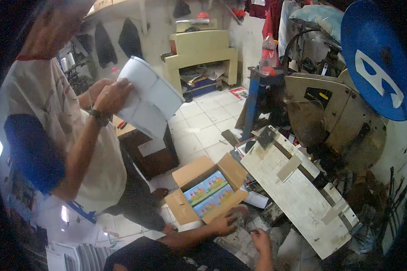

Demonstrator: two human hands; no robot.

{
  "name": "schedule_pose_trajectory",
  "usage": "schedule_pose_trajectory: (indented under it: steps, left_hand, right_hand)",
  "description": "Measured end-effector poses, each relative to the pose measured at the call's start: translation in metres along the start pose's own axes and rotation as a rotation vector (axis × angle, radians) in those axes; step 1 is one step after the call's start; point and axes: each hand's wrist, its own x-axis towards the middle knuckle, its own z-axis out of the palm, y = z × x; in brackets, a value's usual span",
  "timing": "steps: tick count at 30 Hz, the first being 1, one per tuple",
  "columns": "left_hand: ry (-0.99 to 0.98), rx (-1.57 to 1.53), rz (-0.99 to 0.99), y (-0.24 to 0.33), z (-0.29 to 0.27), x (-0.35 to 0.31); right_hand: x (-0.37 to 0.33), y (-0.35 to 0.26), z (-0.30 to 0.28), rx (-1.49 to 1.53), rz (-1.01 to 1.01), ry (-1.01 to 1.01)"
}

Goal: The person flips through printed booklet covers and sheets with a coworker, turns on a wall switch, and folds and aligns paper pages on a machine table by hand.

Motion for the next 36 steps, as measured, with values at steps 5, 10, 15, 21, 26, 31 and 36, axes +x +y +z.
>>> schedule_pose_trajectory:
  steps: [5, 10, 15, 21, 26, 31, 36]
  left_hand:
    - [-0.046, -0.035, -0.051, 0.009, -0.008, -0.003]
    - [-0.047, -0.038, -0.030, 0.012, -0.014, -0.002]
    - [-0.019, -0.039, 0.006, 0.005, -0.006, -0.002]
    - [0.017, -0.017, 0.020, 0.009, -0.009, -0.007]
    - [0.036, -0.033, 0.008, 0.018, -0.016, -0.011]
    - [-0.005, -0.065, 0.010, 0.013, -0.014, -0.006]
    - [-0.012, -0.042, -0.015, 0.016, -0.023, -0.009]
  right_hand:
    - [-0.001, -0.003, -0.001, -0.004, 0.000, 0.008]
    - [-0.002, -0.016, -0.008, -0.030, 0.099, -0.051]
    - [-0.006, -0.025, -0.010, -0.055, 0.149, -0.052]
    - [-0.008, -0.021, -0.010, -0.028, 0.084, -0.034]
    - [0.000, 0.004, 0.003, -0.005, -0.006, -0.002]
    - [0.006, 0.014, 0.005, -0.036, -0.106, 0.013]
    - [0.002, -0.003, -0.002, 0.025, -0.058, -0.017]
